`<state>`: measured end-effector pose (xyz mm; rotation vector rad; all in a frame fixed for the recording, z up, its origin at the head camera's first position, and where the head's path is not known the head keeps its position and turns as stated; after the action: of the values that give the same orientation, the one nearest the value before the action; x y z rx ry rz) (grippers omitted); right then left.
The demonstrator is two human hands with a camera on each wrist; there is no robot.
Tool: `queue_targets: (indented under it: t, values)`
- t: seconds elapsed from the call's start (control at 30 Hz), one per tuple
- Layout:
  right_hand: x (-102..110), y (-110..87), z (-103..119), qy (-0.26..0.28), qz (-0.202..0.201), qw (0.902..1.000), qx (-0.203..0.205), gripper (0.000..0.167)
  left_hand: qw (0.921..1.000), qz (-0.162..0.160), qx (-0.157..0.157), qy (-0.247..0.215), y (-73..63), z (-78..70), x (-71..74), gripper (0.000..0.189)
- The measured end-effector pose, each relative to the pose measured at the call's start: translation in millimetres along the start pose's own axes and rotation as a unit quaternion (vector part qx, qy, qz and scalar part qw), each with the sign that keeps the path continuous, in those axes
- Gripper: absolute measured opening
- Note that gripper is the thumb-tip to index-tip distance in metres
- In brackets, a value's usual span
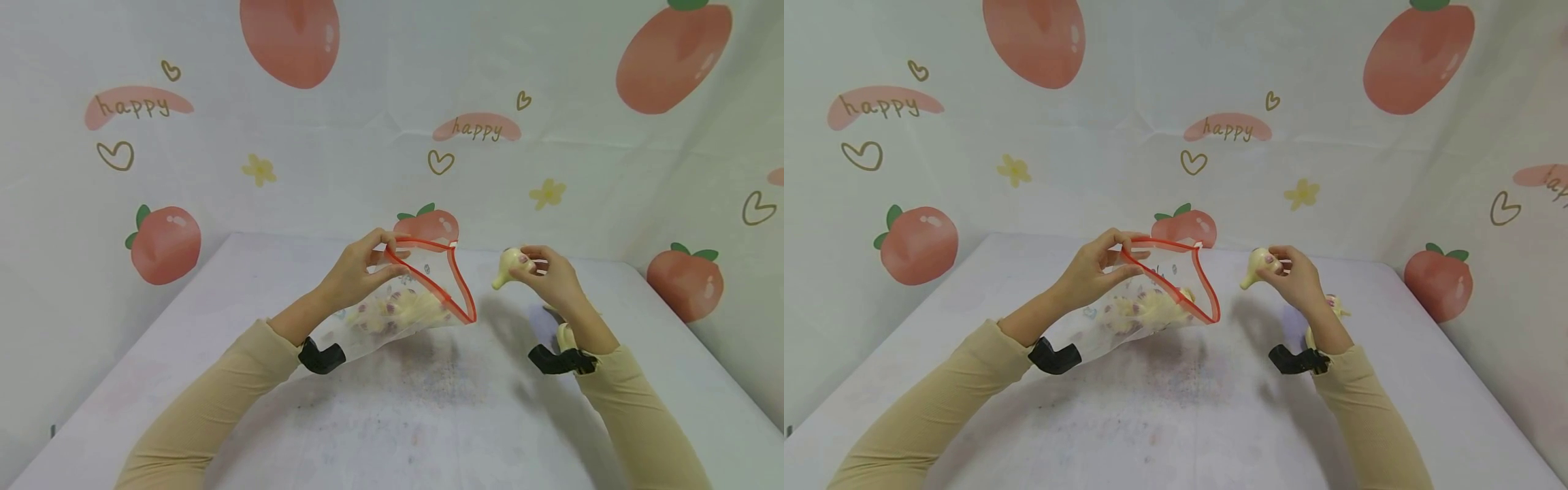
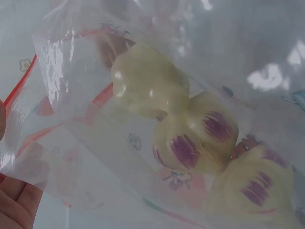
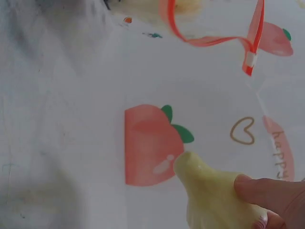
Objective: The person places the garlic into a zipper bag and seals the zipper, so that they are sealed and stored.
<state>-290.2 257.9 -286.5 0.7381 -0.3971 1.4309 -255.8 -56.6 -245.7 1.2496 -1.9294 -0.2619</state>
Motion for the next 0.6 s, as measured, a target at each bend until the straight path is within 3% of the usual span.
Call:
queue_targets:
  t: [0.6]
  values:
    - [10.1, -13.1, 35.2, 0.015, -0.013, 0.9988, 0.044, 0.054, 1.0, -0.002, -0.009, -0.001, 0.2, 0.8, -0.2, 0.026]
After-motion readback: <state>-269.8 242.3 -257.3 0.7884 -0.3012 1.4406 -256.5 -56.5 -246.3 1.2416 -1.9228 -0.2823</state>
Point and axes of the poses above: each hand's wrist, its own y-axis towards the middle knuckle, its own x-axis out of the back of the hand, z = x × y, the point moved 5 cm from there along y, towards the middle knuckle, and after that the axes turned 2 degrees about y, right-handed, at the moved point
